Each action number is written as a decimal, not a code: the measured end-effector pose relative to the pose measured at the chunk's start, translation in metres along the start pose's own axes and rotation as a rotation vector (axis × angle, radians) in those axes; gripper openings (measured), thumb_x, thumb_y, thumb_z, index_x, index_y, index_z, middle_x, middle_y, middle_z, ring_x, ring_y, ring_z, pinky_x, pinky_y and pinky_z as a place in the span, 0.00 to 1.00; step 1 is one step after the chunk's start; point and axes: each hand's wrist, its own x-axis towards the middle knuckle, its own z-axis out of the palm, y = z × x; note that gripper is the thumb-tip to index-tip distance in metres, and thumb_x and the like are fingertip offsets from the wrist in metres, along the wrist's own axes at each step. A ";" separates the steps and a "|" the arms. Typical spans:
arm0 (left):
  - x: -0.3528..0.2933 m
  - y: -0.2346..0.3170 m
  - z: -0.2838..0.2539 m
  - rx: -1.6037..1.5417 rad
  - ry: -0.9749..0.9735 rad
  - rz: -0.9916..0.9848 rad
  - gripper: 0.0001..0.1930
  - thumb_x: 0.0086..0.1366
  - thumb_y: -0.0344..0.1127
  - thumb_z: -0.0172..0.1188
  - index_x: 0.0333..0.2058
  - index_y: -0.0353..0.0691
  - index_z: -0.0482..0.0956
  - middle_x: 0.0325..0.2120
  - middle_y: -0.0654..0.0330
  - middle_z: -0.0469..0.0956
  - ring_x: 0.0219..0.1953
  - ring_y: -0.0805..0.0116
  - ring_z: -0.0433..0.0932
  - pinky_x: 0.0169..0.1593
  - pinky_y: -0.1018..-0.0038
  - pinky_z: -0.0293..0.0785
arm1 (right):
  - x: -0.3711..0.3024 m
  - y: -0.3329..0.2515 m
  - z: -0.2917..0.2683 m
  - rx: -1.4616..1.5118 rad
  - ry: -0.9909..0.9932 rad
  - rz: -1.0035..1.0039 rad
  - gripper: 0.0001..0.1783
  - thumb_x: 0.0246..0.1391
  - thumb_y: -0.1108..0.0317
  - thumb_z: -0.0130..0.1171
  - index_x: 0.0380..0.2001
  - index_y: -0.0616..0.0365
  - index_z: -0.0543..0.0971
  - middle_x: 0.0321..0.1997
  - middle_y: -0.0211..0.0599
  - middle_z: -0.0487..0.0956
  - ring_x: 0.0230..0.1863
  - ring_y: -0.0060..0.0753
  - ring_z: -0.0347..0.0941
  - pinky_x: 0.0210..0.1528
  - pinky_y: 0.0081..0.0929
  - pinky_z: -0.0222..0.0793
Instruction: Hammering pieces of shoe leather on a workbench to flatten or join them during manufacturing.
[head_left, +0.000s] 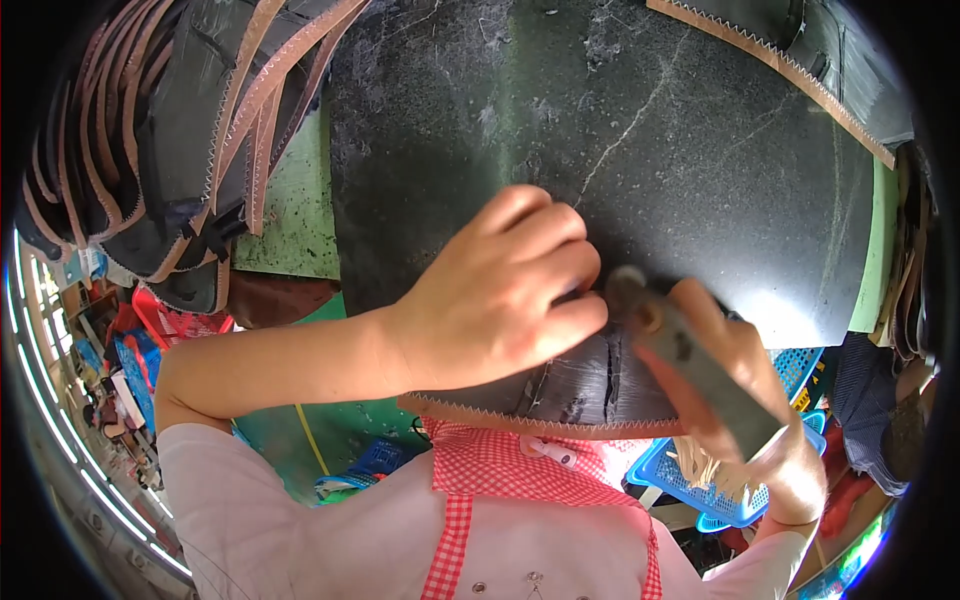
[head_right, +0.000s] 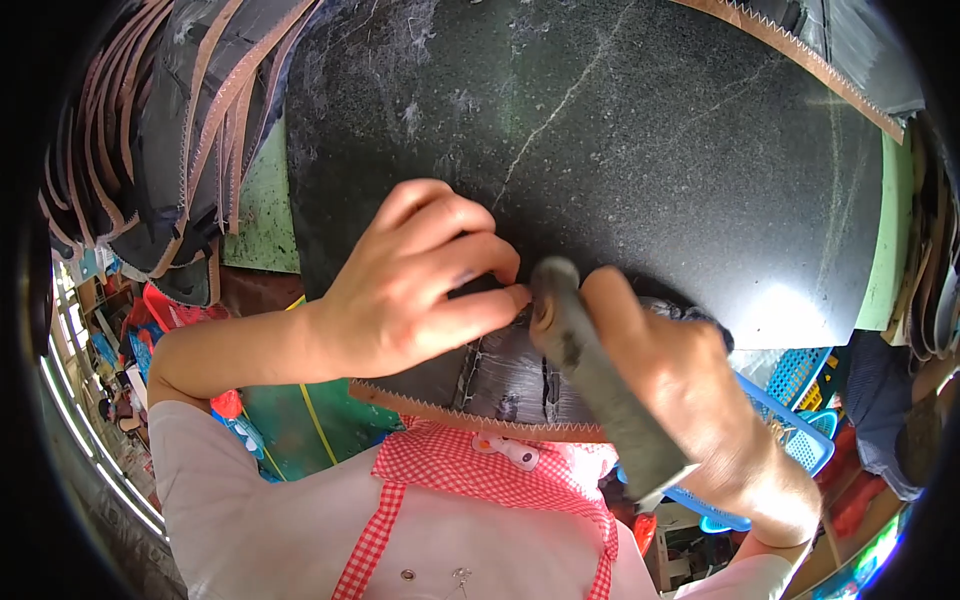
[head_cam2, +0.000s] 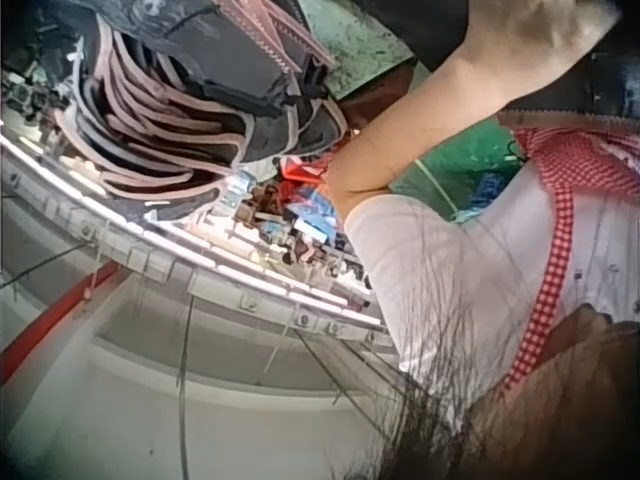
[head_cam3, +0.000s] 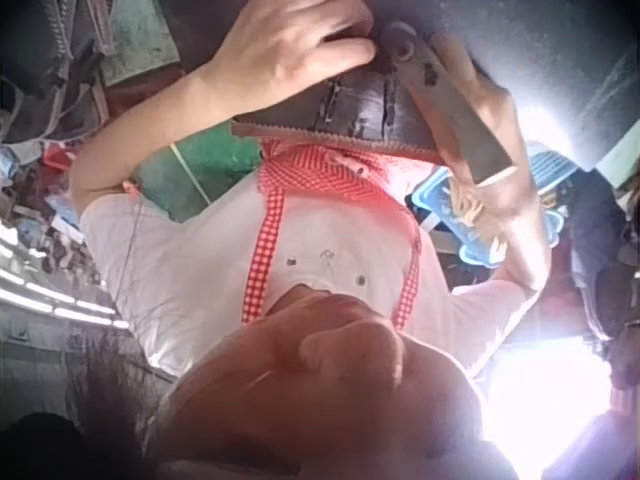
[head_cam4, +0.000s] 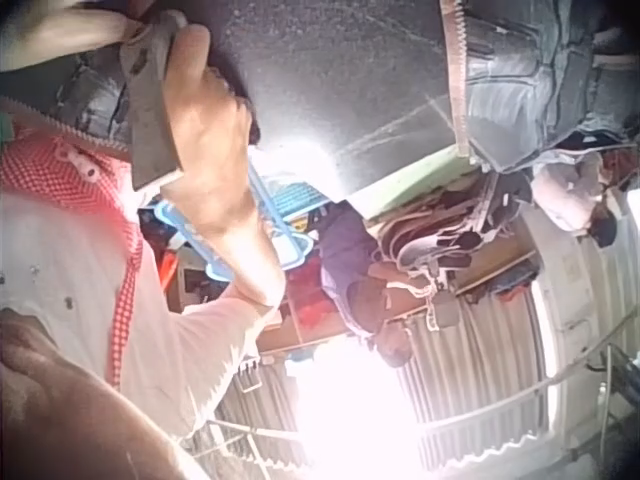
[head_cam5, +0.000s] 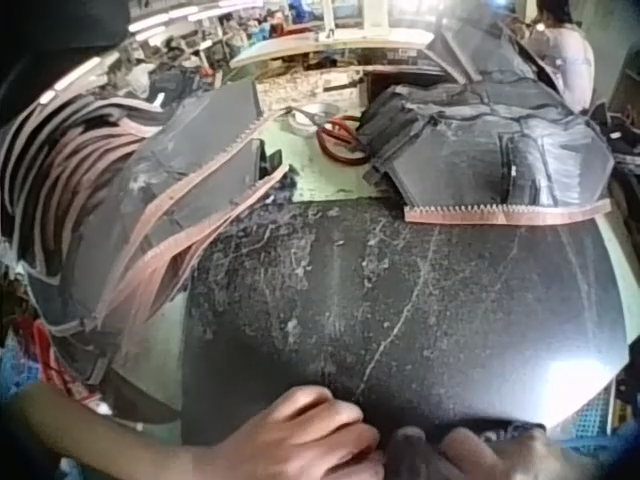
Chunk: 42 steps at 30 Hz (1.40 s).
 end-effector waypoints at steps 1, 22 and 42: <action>-0.002 0.004 0.000 0.044 -0.015 0.014 0.08 0.51 0.33 0.68 0.32 0.47 0.83 0.34 0.68 0.78 0.41 0.62 0.75 0.49 0.60 0.69 | 0.003 -0.003 -0.004 0.003 -0.007 -0.013 0.05 0.61 0.77 0.57 0.39 0.66 0.77 0.31 0.42 0.71 0.22 0.37 0.72 0.24 0.30 0.66; -0.012 -0.026 -0.020 0.024 -0.034 0.059 0.11 0.43 0.38 0.73 0.29 0.55 0.86 0.37 0.72 0.76 0.47 0.62 0.73 0.53 0.57 0.66 | 0.021 -0.023 0.006 0.020 -0.126 0.157 0.09 0.66 0.71 0.56 0.47 0.62 0.74 0.30 0.48 0.76 0.25 0.48 0.79 0.25 0.35 0.70; -0.040 -0.018 -0.029 0.000 0.078 -0.206 0.17 0.42 0.38 0.76 0.34 0.51 0.86 0.39 0.69 0.77 0.46 0.61 0.72 0.51 0.58 0.65 | 0.030 -0.030 0.012 0.126 -0.027 0.091 0.09 0.61 0.78 0.58 0.44 0.64 0.75 0.30 0.47 0.71 0.24 0.51 0.75 0.25 0.38 0.67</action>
